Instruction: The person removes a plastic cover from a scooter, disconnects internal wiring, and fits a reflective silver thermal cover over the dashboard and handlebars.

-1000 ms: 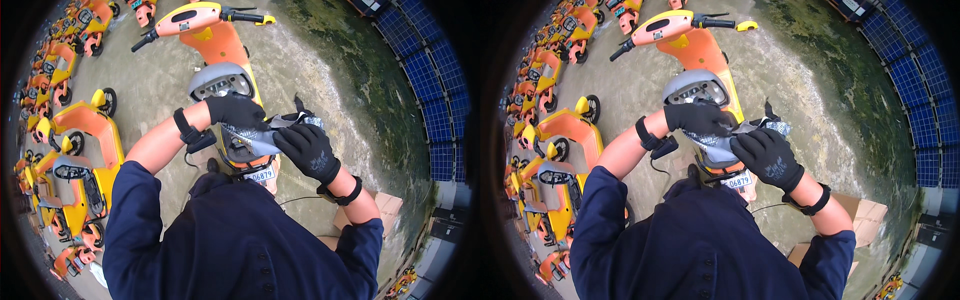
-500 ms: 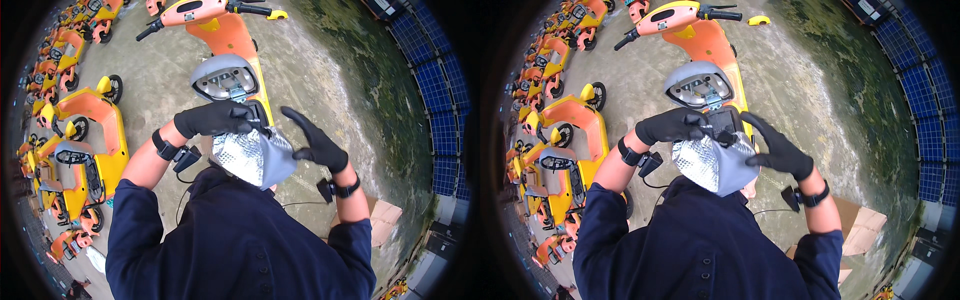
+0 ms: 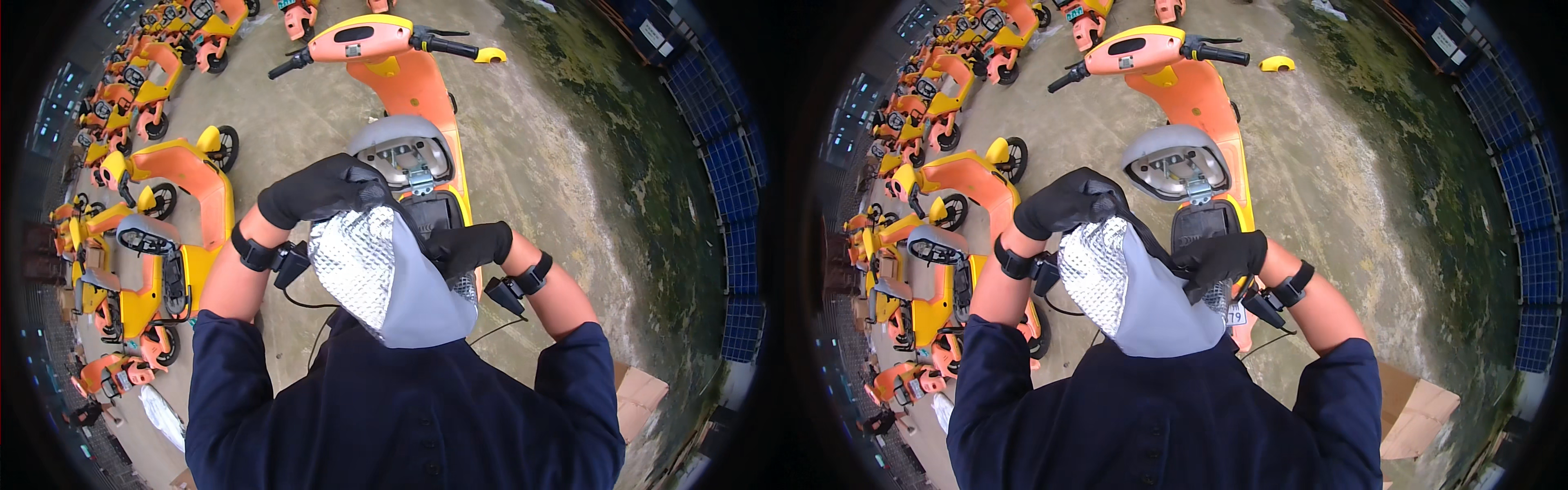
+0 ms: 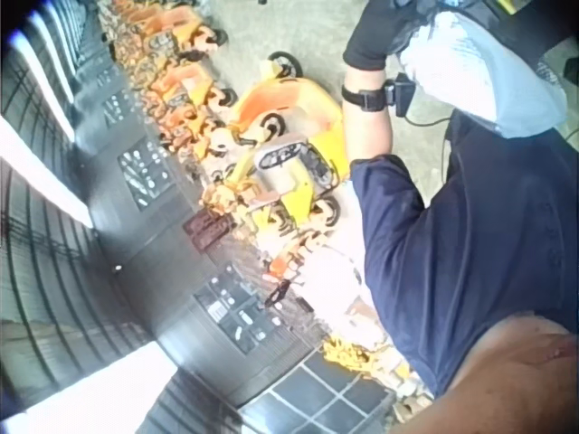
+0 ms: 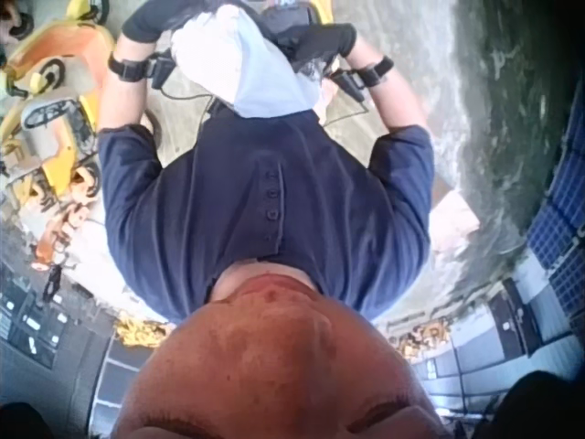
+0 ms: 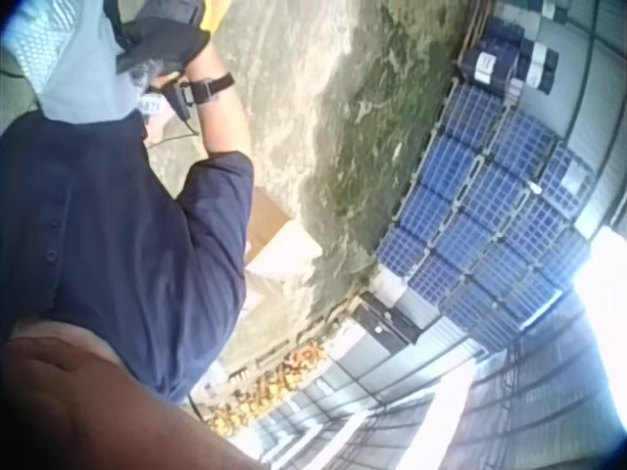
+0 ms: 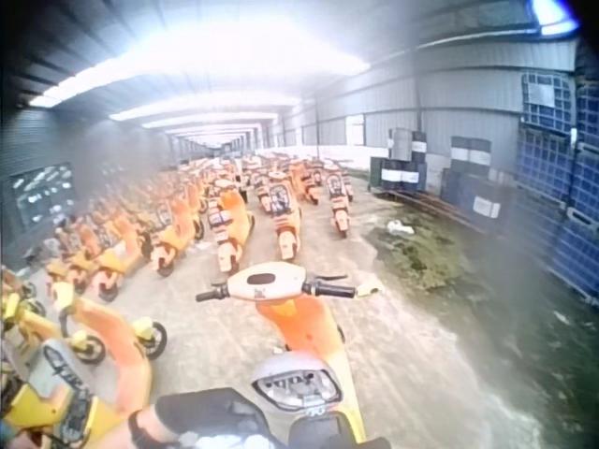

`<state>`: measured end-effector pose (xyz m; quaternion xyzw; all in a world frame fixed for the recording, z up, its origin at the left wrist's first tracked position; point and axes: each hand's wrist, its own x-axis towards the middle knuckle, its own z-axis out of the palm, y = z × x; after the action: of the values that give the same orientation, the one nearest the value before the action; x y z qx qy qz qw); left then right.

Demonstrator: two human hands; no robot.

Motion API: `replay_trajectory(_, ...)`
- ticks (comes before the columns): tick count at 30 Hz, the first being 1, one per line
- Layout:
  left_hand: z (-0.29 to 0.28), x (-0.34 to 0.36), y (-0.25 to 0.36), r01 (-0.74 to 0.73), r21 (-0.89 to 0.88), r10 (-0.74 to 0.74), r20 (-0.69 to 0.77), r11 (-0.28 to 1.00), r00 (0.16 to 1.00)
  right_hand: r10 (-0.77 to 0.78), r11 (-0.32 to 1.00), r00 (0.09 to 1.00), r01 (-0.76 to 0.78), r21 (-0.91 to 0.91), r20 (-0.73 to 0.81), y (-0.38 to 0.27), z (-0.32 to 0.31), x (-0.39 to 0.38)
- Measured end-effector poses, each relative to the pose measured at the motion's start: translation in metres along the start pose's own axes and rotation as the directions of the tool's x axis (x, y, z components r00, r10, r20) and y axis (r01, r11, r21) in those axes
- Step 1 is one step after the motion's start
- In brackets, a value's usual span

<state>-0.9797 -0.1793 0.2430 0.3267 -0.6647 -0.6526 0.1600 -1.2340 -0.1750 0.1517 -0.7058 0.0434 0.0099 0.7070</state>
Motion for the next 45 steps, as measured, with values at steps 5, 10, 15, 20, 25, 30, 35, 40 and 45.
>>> replay_trajectory(5, -0.011, -0.033, 0.016, 0.124, 0.091, -0.116, -0.094, 0.988, 0.989, 0.151, 0.949, 0.881, -0.256, -0.183, -0.448, -0.026, -0.012, -0.027)
replay_trajectory(10, -0.009, -0.047, -0.008, 0.259, 0.216, -0.188, -0.300, 0.941, 0.935, 0.014, 0.990, 0.762, -0.101, -0.098, -0.647, -0.046, -0.014, -0.063)
replay_trajectory(15, -0.017, -0.049, -0.047, 0.000, 0.059, 0.022, -0.375, 0.998, 0.927, 0.096, 0.964, 0.804, -0.223, -0.147, -0.587, -0.043, -0.018, -0.076)
replay_trajectory(20, -0.002, -0.042, -0.087, -0.087, -0.230, -0.045, -0.516, 0.969, 0.856, 0.164, 0.939, 0.619, 0.140, 0.313, -0.768, -0.015, -0.008, -0.063)
replay_trajectory(25, 0.016, -0.048, -0.117, -0.104, -0.312, -0.003, -0.323, 0.944, 0.946, 0.064, 0.954, 0.556, 0.210, 0.214, -0.829, -0.010, -0.023, -0.039)
replay_trajectory(30, -0.030, -0.081, -0.148, -0.044, -0.484, -0.096, -0.260, 0.874, 0.961, 0.109, 0.970, 0.849, 0.023, 0.241, -0.517, -0.024, -0.039, -0.049)
replay_trajectory(35, -0.057, -0.069, -0.163, -0.305, -0.489, 0.087, -0.417, 0.817, 0.905, 0.328, 0.926, 0.915, -0.262, 0.273, -0.236, -0.035, -0.042, -0.017)
replay_trajectory(40, -0.051, -0.061, -0.150, -0.423, -0.623, 0.011, -0.553, 0.658, 0.833, 0.287, 0.887, 0.728, 0.044, 0.460, -0.623, -0.035, -0.067, -0.003)
replay_trajectory(45, -0.063, -0.066, -0.190, -0.364, -0.743, -0.101, -0.498, 0.562, 0.861, 0.245, 0.968, 0.703, -0.136, 0.213, -0.667, -0.019, -0.094, 0.021)
